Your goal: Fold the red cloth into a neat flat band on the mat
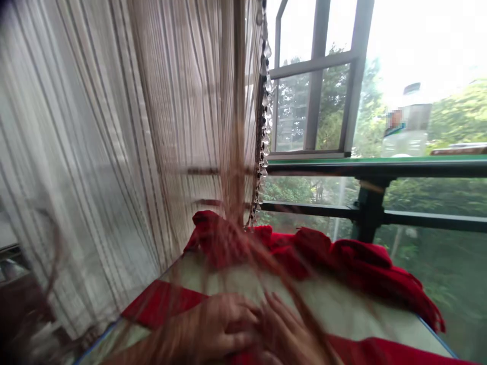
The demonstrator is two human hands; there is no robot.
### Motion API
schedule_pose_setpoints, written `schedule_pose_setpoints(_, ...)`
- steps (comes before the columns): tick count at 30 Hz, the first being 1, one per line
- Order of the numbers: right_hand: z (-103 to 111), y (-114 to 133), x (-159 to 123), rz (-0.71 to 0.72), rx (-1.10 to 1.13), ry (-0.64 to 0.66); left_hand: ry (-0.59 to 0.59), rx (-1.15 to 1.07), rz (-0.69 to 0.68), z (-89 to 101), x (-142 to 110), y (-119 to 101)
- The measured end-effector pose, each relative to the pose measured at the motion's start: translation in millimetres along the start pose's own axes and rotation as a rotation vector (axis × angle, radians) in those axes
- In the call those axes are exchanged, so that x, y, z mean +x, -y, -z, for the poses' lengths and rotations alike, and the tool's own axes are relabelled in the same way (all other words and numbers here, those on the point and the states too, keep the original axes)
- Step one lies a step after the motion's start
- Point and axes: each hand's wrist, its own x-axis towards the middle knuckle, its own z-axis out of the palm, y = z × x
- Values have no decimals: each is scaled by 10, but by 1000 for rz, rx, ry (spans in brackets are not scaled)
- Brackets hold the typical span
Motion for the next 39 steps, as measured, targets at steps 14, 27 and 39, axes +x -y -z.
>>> schedule_pose_setpoints(14, 525, 419, 244, -243, 207, 402, -167, -20, 158, -7, 43, 40)
schedule_pose_setpoints(27, 577, 463, 256, -291, 274, 391, -176, 15, 223, -38, 42, 47)
schedule_pose_setpoints(39, 626, 466, 245, -338, 263, 371, -149, 155, 404, 56, 39, 18)
